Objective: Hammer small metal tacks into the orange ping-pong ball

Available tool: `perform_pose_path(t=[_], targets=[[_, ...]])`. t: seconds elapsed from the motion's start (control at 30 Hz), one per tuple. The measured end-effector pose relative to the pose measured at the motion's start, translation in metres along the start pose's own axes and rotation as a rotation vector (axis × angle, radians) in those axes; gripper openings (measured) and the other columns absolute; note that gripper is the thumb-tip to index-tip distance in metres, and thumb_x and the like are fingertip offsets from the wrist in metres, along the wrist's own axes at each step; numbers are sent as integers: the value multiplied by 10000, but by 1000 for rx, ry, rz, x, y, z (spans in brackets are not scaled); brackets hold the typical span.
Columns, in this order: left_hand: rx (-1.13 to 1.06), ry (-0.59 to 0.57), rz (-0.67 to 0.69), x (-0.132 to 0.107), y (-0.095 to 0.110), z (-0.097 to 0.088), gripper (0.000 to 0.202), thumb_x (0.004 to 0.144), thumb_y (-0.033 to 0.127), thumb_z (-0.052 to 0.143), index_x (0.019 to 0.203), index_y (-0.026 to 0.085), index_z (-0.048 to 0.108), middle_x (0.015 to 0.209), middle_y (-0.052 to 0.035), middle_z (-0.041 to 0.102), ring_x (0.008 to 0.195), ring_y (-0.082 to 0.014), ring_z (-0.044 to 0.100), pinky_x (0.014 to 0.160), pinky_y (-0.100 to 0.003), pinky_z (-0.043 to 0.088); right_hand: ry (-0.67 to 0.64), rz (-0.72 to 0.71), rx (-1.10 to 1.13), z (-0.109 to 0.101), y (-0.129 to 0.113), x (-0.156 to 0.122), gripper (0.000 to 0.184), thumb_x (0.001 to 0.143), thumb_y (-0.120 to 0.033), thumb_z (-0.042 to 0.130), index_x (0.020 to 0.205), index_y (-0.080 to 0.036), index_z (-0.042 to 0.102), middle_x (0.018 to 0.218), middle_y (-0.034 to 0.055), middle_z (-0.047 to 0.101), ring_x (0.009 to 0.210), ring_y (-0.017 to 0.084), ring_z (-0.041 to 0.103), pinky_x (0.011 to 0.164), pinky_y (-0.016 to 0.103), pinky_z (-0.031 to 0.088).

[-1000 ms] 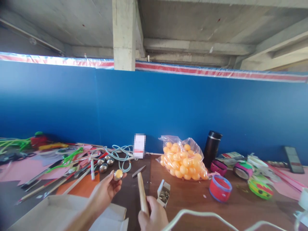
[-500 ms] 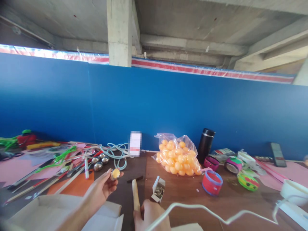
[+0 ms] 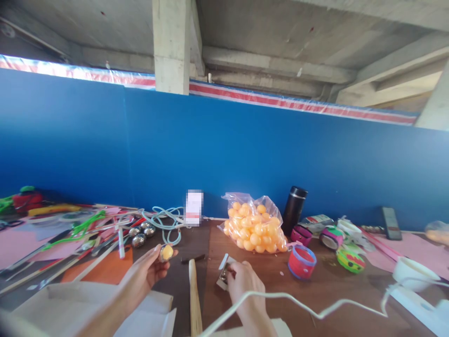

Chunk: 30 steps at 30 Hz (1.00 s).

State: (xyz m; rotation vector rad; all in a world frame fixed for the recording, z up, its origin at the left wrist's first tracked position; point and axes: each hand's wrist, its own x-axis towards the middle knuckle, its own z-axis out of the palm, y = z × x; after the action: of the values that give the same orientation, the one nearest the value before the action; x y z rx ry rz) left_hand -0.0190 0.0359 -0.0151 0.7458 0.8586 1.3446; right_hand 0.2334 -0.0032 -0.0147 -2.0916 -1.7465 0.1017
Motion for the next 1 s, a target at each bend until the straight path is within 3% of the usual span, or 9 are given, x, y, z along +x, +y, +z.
perform_pose_path(t=[0.2,0.77,1.0], targets=[[0,5,-6,-1,0,2,284,727,294,630,954,124,623,897,-121,694,546,-105,590,459,-204,486,-52,-9,-46,3,-11,5,180,775,-297,486,823,-287,659,798,32,632,761,199,624,567,266,351],[-27,-84,-27,-8,-2,5,338,731,325,623,1013,140,618,929,-122,684,564,-102,581,478,-207,466,-39,6,-67,6,-8,10,199,807,-248,394,781,-216,588,867,67,615,755,209,626,557,279,364],[-24,-101,-29,-9,-2,4,349,736,326,619,1027,135,612,932,-130,683,568,-106,585,482,-214,469,-30,-6,-37,2,-6,9,206,799,-296,424,836,-291,626,895,29,612,827,199,616,608,273,377]])
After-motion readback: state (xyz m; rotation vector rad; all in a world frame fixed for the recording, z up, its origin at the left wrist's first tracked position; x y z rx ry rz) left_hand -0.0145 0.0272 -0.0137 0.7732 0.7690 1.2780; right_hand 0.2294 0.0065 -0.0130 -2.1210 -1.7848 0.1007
